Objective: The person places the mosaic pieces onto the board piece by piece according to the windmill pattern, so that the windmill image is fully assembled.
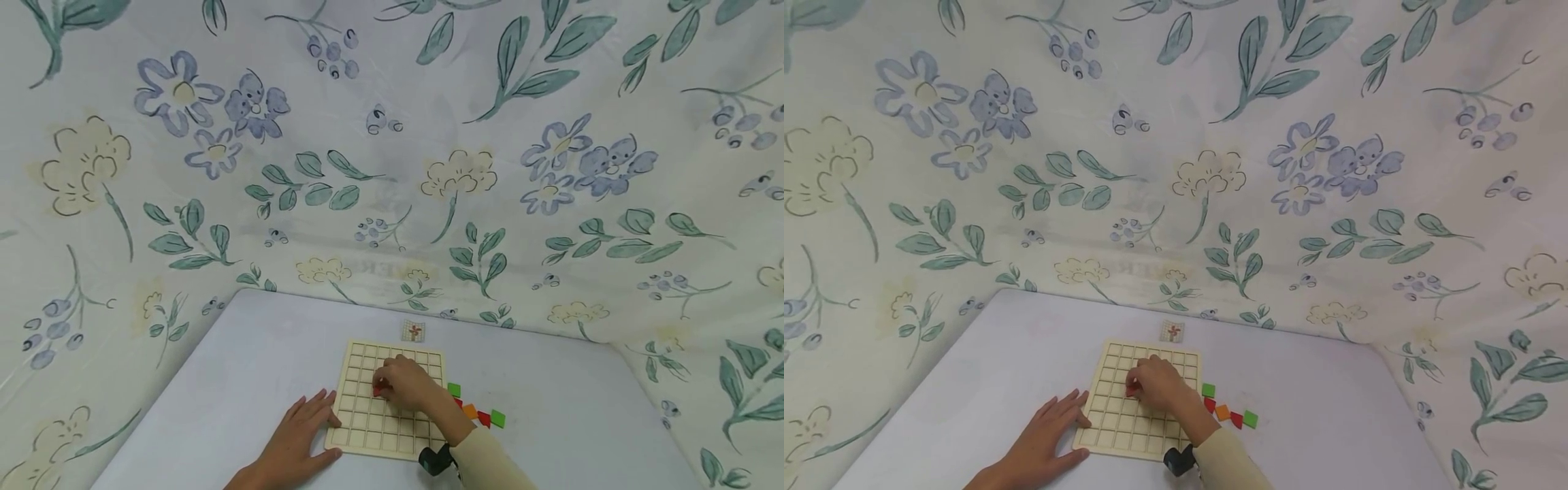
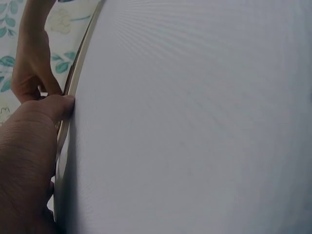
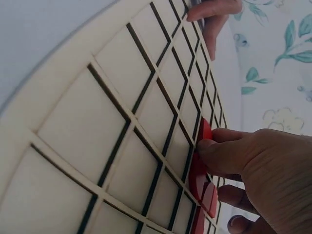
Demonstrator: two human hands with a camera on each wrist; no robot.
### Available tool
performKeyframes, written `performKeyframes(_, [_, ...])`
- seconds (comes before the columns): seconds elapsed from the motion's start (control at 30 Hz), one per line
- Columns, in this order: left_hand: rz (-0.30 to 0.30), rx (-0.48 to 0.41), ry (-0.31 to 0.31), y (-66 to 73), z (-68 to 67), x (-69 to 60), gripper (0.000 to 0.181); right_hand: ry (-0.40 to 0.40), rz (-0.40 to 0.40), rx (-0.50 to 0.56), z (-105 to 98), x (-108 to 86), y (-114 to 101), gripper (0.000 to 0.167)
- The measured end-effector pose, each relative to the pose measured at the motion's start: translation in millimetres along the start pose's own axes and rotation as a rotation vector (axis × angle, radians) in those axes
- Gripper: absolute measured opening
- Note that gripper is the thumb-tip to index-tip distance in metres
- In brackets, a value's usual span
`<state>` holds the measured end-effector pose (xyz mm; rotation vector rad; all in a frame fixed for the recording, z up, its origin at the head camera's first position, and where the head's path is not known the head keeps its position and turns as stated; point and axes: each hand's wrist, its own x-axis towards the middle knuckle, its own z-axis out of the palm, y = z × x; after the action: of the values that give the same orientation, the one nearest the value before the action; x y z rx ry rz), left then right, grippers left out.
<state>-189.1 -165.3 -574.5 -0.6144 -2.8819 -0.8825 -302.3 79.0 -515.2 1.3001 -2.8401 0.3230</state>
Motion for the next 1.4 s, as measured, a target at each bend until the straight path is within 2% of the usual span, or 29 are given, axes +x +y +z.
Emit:
performKeyframes(0.1, [0.001, -0.001, -0.008, 0.4, -0.3, 0.2, 0.033, -0.032, 0.010, -0.001, -1.0, 1.1, 0.3, 0.012])
performKeyframes(0.3, [0.008, -0.018, 0.005, 2.3, -3.5, 0.1, 0.033, -0.038, 0.010, -0.007, -1.4, 3.5, -0.8, 0.013])
performKeyframes(0.53, [0.011, -0.015, 0.009, 1.7, -2.0, -1.1, 0.033, -0.042, 0.035, 0.130, 1.5, 2.6, -3.0, 0.015])
performKeyframes(0.67, [0.021, -0.009, 0.019, 1.0, -0.2, -1.9, 0.033, -0.003, 0.070, 0.291, 2.5, 0.1, -3.0, 0.015])
performKeyframes(0.93, [0.026, 0.000, 0.018, 0.3, 0.0, -1.1, 0.034, 0.146, 0.172, 0.741, -5.6, -3.2, 5.8, 0.016])
performKeyframes(1.1, [0.022, -0.001, 0.025, 0.9, -0.2, -1.3, 0.034, 0.208, 0.261, 0.979, -13.9, -5.0, 5.0, 0.016])
performKeyframes(1.23, [0.020, 0.009, 0.023, 1.2, 0.3, -1.4, 0.035, 0.249, 0.346, 1.076, -17.2, -4.9, 5.1, 0.019])
performKeyframes(1.4, [0.012, 0.028, 0.015, 2.1, -0.3, -0.7, 0.035, 0.275, 0.373, 1.149, -18.1, -5.7, 5.7, 0.027])
